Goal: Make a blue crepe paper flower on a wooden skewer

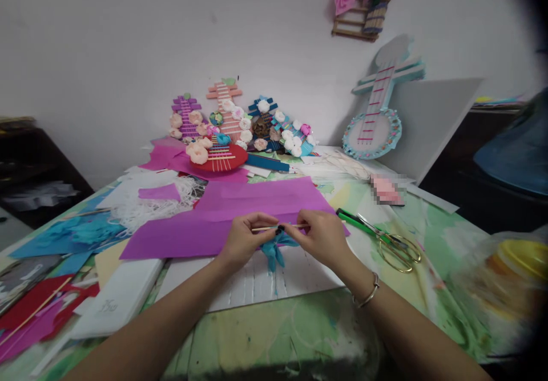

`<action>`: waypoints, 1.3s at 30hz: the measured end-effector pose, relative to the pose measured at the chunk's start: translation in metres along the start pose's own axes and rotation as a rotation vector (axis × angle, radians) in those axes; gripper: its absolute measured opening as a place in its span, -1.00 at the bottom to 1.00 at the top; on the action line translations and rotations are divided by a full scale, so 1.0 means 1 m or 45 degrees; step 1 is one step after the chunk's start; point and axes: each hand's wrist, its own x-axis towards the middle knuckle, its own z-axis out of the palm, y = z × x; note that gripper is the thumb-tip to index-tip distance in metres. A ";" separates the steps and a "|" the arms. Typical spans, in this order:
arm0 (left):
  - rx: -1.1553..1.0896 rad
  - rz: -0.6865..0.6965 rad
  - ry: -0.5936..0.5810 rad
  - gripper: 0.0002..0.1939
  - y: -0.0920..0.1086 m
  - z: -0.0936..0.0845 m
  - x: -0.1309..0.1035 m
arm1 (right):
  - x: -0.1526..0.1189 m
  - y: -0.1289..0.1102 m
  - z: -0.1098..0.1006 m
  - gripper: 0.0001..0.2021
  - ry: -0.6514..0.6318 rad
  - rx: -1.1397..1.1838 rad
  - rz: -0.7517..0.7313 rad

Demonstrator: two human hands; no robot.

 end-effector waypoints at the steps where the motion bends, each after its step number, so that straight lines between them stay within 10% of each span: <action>1: 0.008 0.006 -0.004 -0.69 0.001 0.000 0.000 | 0.001 0.000 0.000 -0.61 -0.011 0.018 0.000; 25: 0.053 0.052 0.010 -0.77 0.006 0.004 0.000 | 0.001 -0.004 0.002 -0.64 0.050 0.185 0.106; 39: 0.689 0.682 0.019 -0.85 0.008 0.001 -0.004 | -0.002 -0.007 0.006 -0.68 0.165 0.170 0.008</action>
